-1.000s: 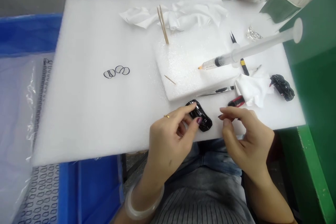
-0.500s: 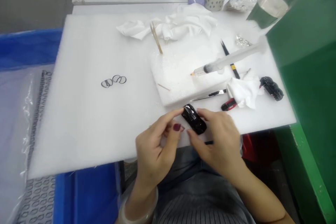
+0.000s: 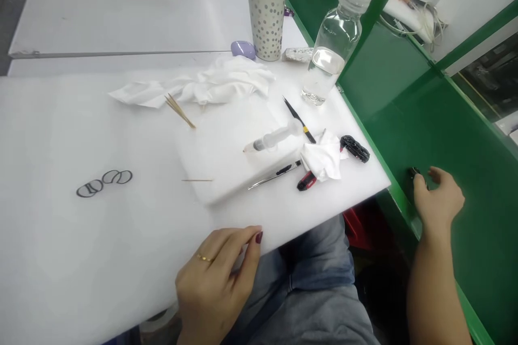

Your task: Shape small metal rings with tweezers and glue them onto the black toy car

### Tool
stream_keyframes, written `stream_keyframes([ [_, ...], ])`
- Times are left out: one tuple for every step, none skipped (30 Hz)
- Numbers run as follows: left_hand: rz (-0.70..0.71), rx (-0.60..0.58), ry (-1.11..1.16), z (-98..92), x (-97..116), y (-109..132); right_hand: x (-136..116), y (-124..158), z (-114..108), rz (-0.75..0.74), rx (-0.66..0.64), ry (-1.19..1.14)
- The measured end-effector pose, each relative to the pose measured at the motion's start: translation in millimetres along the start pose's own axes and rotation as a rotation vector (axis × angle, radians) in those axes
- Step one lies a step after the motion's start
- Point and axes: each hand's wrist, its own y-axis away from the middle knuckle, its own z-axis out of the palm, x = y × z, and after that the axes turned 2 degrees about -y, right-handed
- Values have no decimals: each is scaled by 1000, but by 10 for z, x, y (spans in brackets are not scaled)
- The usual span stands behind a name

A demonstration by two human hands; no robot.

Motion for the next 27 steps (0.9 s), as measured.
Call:
stream_keyframes([
  [2,1,1,0,0,2,-83,24,63,-49,-26,-19],
  [-3,1,6,0,2,5,-199,65,139,-110,-76,-50],
  [-13,1,14,0,4,8,-327,111,223,-177,-150,-92],
  [-29,2,21,0,7,11,-451,154,308,-242,-234,-132],
  [-48,2,26,2,10,15,-557,190,386,-293,-290,-159],
  [-61,2,29,5,11,19,-637,213,453,-329,-318,-174],
  [-66,-1,29,10,11,22,-688,224,502,-349,-315,-178],
  [-64,1,28,16,10,24,-714,224,533,-357,-293,-178],
  [-58,5,29,23,8,24,-721,218,545,-358,-263,-179],
  [-48,14,30,30,5,21,-719,209,537,-357,-233,-184],
  [-41,19,31,35,3,15,-720,206,513,-357,-205,-193],
  [-35,19,28,38,3,7,-734,213,472,-357,-178,-205],
  [-34,18,19,39,5,-3,-770,237,418,-365,-151,-236],
  [-39,14,3,36,10,-14,-832,283,356,-392,-143,-286],
  [-50,8,-19,30,16,-26,-923,351,290,-439,-167,-344],
  [-57,4,-41,21,23,-36,-1039,439,227,-521,-225,-436],
  [-63,-5,-59,8,28,-44,-1173,545,174,-631,-345,-513],
  [-67,-14,-72,-8,32,-48,-1317,662,134,-749,-487,-564],
  [-67,-34,-79,-26,33,-46,-1460,781,112,-873,-613,-614],
  [-56,-60,-79,-45,32,-37,-1591,895,105,-967,-722,-641],
  [-37,-87,-72,-65,28,-20,-1704,995,113,-1050,-807,-660],
  [-16,-108,-62,-81,24,4,-1794,1076,131,-1105,-876,-673],
  [5,-116,-52,-93,22,34,-1861,1132,155,-1135,-932,-679],
  [23,-103,-45,-99,22,68,-1907,1163,179,-1139,-966,-689],
  [32,-75,-43,-98,28,102,-1939,1170,202,-1109,-975,-704],
  [31,-35,-46,-90,39,133,-1966,1156,222,-1042,-952,-722],
  [21,7,-53,-80,55,157,-1995,1128,239,-937,-888,-743],
])
